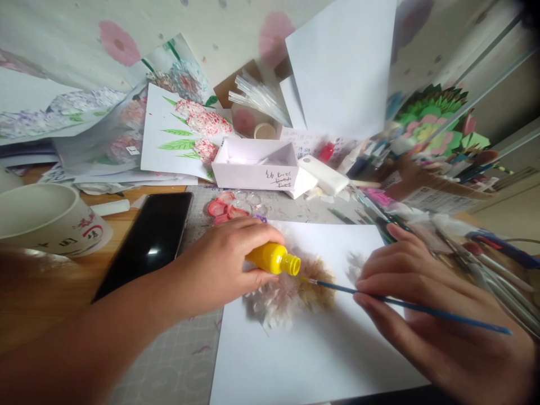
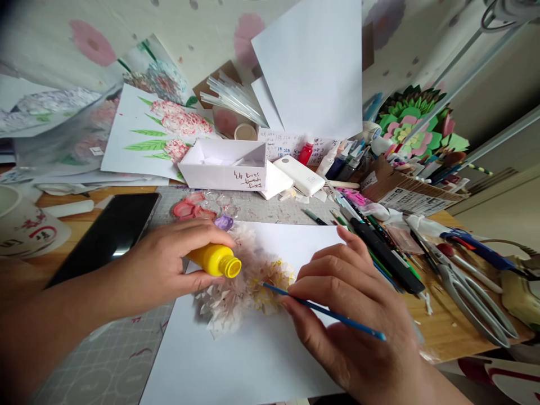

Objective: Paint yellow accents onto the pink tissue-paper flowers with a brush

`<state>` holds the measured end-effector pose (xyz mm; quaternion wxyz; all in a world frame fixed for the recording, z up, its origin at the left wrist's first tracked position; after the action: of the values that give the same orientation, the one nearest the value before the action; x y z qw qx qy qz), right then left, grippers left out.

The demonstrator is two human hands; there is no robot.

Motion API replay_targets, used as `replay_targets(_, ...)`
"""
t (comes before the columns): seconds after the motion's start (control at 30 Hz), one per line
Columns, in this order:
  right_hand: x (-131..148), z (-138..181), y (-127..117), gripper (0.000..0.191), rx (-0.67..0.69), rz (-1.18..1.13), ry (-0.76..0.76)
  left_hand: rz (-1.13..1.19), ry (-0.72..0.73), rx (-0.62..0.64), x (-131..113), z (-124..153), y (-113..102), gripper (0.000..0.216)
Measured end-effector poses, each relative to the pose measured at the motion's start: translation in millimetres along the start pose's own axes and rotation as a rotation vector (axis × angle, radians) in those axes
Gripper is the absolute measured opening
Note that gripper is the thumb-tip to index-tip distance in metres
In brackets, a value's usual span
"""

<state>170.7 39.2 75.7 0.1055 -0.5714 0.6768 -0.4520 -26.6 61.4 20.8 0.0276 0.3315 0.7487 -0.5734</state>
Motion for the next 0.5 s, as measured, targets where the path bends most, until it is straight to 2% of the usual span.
replay_targets(0.13,-11.5,3.4,-2.1,0.012,-0.027,-0.062,0.094,-0.006,-0.014,0.004,1.6,0.6,0.5,0.035)
replay_targets(0.27,-37.7,15.6,-17.2,0.013,-0.281,-0.263,0.273,-0.012,-0.013,-0.002,2.2,0.0,-0.4,0.035)
replay_targets(0.33,-46.3,21.3,-25.1,0.016,-0.402,-0.379,0.292,-0.005,-0.009,-0.006,1.7,0.1,-1.1,0.034)
replay_targets(0.4,-46.9,21.2,-28.8,0.017,-0.415,-0.437,0.272,-0.005,-0.015,-0.001,1.2,0.6,-1.1,0.034)
replay_targets(0.5,-35.2,14.1,-29.4,0.017,-0.338,-0.384,0.227,-0.013,-0.036,0.028,0.8,2.0,0.8,0.035)
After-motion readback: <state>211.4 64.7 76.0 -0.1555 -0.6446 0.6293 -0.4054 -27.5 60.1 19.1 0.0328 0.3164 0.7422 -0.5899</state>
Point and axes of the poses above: each hand's wrist, its own z-axis away from the middle knuckle, its own y-axis out of the palm, x = y × z, the point moved 7 cm from there along -z, towards the middle knuckle, and after that the axes turned 12 degrees about -z, right-handed, at the moved point
